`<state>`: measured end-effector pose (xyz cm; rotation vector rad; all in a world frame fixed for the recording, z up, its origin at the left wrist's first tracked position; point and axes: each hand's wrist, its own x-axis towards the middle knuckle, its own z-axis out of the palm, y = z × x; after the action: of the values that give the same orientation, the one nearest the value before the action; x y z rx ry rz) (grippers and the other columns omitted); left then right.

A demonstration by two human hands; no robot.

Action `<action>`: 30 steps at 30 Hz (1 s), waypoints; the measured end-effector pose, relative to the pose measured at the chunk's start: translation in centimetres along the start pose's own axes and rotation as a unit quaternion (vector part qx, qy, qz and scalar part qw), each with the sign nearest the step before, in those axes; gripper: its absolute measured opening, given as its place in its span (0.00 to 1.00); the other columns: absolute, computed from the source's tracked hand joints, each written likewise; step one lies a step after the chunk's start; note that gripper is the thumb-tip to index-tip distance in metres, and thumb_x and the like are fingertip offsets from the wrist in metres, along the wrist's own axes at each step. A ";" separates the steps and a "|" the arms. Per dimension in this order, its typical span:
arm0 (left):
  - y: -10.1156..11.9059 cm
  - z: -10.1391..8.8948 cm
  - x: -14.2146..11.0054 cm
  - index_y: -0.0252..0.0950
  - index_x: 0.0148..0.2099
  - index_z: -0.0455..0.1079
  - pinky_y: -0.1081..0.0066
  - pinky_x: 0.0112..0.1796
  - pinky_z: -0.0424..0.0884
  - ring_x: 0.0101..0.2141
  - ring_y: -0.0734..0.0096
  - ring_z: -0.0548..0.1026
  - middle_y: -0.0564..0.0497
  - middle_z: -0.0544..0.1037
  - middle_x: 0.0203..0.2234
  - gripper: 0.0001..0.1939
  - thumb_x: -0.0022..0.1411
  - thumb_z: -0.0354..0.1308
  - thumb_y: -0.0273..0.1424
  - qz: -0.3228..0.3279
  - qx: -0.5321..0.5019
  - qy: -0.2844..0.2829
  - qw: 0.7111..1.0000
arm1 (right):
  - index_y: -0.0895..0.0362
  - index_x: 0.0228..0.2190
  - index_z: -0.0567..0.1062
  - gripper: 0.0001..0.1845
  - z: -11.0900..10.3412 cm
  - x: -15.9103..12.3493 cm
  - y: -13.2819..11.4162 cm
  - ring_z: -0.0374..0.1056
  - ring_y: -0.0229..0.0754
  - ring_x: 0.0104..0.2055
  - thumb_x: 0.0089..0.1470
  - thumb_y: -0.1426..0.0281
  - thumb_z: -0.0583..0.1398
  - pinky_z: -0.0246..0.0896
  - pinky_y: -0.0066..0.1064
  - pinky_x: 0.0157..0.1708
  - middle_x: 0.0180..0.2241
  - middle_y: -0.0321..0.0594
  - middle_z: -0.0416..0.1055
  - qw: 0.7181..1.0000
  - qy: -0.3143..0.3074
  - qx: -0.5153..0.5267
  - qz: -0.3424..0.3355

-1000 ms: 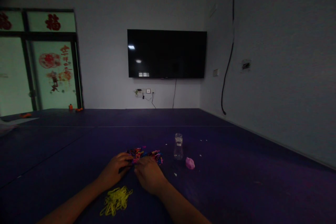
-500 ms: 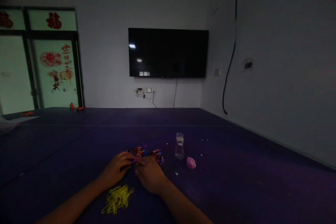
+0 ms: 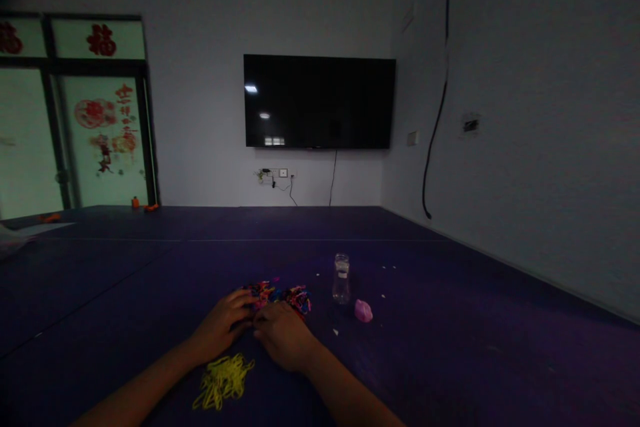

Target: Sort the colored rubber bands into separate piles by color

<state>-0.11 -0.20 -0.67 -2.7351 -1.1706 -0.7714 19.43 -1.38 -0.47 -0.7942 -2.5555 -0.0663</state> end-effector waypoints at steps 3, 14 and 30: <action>-0.1 0.2 0.0 0.41 0.39 0.72 0.55 0.49 0.59 0.51 0.60 0.61 0.50 0.71 0.46 0.10 0.56 0.54 0.25 0.003 -0.002 0.009 1.000 | 0.56 0.40 0.71 0.14 -0.3 0.0 -0.2 0.62 0.40 0.44 0.56 0.71 0.49 0.51 0.32 0.46 0.40 0.40 0.69 1.000 0.011 -0.001 0.010; 0.1 -0.1 0.0 0.41 0.40 0.72 0.57 0.48 0.62 0.49 0.60 0.63 0.48 0.72 0.44 0.09 0.56 0.55 0.31 0.027 0.008 0.027 0.999 | 0.54 0.36 0.73 0.12 -0.2 0.0 -0.2 0.61 0.40 0.44 0.54 0.70 0.51 0.51 0.33 0.46 0.39 0.38 0.70 0.999 0.019 -0.021 0.026; 0.3 -0.1 0.0 0.39 0.33 0.73 0.58 0.48 0.61 0.49 0.61 0.64 0.49 0.72 0.44 0.05 0.54 0.56 0.29 0.032 0.005 0.035 0.999 | 0.50 0.44 0.70 0.16 -0.4 -0.1 -0.3 0.57 0.41 0.51 0.55 0.69 0.50 0.47 0.36 0.50 0.51 0.36 0.63 0.999 0.012 -0.011 0.034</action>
<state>0.04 -0.41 -0.54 -2.6988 -1.0659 -0.8456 19.46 -1.78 -0.15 -0.8813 -2.5062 -0.0815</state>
